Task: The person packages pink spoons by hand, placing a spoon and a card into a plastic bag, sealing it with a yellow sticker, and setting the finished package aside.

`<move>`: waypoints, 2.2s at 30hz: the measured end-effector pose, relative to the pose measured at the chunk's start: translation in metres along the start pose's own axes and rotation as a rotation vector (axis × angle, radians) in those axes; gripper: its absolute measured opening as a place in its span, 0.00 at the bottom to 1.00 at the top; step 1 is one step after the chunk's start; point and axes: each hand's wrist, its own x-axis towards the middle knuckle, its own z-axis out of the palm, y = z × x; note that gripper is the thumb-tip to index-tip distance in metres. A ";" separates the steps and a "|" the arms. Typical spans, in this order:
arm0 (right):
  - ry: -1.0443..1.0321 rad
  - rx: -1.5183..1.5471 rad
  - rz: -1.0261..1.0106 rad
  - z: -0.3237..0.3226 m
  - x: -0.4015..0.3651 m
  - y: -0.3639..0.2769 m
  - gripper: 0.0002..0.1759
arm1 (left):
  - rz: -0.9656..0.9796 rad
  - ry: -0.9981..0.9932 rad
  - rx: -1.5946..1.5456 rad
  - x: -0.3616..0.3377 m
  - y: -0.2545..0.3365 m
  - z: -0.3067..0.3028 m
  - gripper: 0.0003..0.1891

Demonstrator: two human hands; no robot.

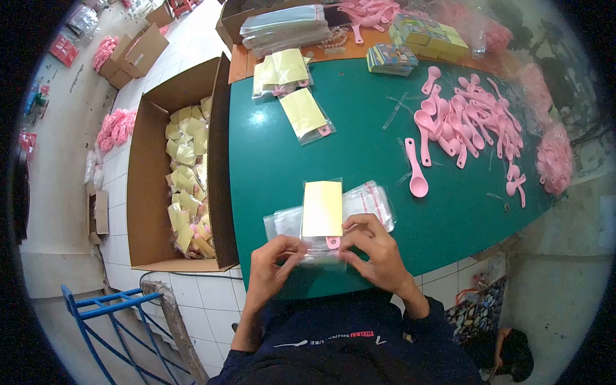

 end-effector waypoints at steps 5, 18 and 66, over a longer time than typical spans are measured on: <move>0.073 0.303 0.289 0.015 -0.019 -0.002 0.06 | 0.010 0.053 0.000 -0.011 -0.002 0.007 0.05; 0.261 0.521 0.478 0.034 -0.024 -0.001 0.06 | -0.108 0.240 -0.084 -0.012 0.001 0.022 0.08; 0.302 0.119 0.179 -0.092 0.112 0.031 0.07 | 0.148 -0.295 0.230 0.137 0.021 0.006 0.09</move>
